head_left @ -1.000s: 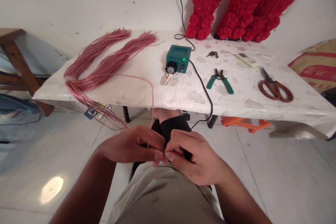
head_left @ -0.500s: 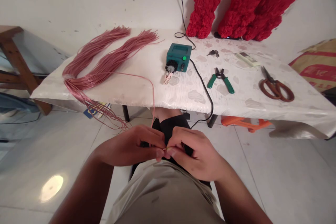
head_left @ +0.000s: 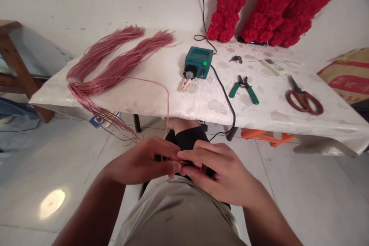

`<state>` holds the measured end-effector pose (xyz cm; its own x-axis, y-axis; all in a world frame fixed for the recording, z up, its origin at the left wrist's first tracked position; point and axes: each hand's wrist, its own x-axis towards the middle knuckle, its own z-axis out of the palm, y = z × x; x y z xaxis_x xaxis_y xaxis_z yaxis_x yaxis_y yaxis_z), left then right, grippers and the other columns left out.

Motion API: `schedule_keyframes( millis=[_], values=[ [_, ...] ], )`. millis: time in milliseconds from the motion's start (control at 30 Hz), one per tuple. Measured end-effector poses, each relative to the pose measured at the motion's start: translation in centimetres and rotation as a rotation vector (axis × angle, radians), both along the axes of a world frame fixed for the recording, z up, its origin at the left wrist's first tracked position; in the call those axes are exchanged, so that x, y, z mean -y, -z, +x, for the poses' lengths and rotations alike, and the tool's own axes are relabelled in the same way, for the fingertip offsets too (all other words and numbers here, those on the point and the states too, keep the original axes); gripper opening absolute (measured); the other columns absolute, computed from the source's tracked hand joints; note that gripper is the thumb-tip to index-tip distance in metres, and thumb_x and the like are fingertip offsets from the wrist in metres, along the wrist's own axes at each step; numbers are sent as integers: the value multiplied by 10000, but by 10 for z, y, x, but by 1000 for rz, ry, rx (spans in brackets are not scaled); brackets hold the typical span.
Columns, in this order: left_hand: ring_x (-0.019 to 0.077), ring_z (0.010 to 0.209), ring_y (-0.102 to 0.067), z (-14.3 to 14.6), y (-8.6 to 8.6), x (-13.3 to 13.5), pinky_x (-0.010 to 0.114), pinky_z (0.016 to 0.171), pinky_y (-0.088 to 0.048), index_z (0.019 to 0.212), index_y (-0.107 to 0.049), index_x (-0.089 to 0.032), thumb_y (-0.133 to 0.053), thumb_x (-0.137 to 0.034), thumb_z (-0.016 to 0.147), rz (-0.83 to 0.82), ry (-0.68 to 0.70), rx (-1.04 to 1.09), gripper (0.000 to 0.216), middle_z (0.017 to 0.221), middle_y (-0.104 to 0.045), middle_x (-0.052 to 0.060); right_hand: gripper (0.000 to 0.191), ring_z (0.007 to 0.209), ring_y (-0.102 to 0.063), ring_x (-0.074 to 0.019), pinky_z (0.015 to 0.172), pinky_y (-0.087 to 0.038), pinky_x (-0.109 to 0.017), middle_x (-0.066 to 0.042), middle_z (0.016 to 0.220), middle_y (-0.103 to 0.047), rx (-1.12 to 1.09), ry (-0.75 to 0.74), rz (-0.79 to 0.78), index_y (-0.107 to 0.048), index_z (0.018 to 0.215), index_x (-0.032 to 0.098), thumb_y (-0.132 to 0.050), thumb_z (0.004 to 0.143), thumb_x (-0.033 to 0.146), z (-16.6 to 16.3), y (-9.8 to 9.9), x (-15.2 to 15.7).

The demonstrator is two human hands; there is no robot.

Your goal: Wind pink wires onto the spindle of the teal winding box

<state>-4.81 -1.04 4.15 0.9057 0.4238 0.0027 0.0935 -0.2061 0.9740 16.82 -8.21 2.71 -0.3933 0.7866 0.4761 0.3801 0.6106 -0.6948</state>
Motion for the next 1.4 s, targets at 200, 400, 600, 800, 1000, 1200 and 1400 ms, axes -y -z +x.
schedule_keyframes(
  millis=[200, 400, 600, 800, 1000, 1200, 1400],
  values=[
    [150, 703, -611, -2, 4, 0, 258, 670, -455, 786, -696, -170, -568, -252, 969, -73, 5, -36, 237, 753, -681, 36, 205, 610, -458, -81, 545, -332, -262, 25, 774, -553, 92, 13, 60, -693, 1110, 168, -582, 954, 96, 0, -6, 2],
    [136, 636, -576, 0, 9, 4, 243, 604, -415, 855, -753, -156, -592, -309, 949, -246, -35, -31, 242, 679, -643, 21, 157, 615, -395, -99, 565, -337, -274, 24, 730, -503, 183, 88, 212, -691, 1024, 133, -579, 929, 76, -3, -8, 3],
    [115, 616, -542, 5, 9, 5, 223, 582, -379, 828, -751, -155, -598, -294, 929, -285, -41, -43, 231, 650, -616, -1, 170, 575, -304, -99, 532, -281, -283, 45, 647, -418, 125, 118, 212, -689, 811, 148, -580, 809, 17, -6, -7, 1],
    [92, 599, -462, 8, -1, 7, 224, 566, -328, 698, -662, -158, -586, -276, 941, -148, -73, -148, 280, 629, -549, -35, 171, 551, -301, -71, 512, -257, -255, 63, 630, -408, 17, 103, 133, -665, 751, 141, -567, 726, 3, -6, -3, -1],
    [89, 628, -442, 11, -3, 16, 243, 592, -324, 677, -622, -156, -568, -210, 938, 73, -141, -232, 272, 652, -522, -47, 177, 520, -317, -40, 490, -241, -230, 78, 617, -442, -46, 63, 52, -669, 744, 135, -583, 675, -4, -4, 1, -5],
    [82, 626, -439, 10, -1, 20, 256, 613, -330, 683, -583, -164, -532, -212, 970, 216, -163, -247, 296, 674, -520, -52, 192, 516, -321, -39, 490, -238, -220, 84, 610, -462, -49, 61, 29, -647, 726, 151, -562, 652, -4, -1, 5, -7],
    [82, 611, -401, 12, 1, 24, 263, 599, -305, 663, -495, -170, -499, -204, 986, 324, -201, -272, 324, 651, -469, -57, 179, 513, -335, -46, 491, -244, -214, 78, 619, -484, -46, 62, 7, -631, 737, 171, -540, 681, 27, 2, 6, -8]
  ],
)
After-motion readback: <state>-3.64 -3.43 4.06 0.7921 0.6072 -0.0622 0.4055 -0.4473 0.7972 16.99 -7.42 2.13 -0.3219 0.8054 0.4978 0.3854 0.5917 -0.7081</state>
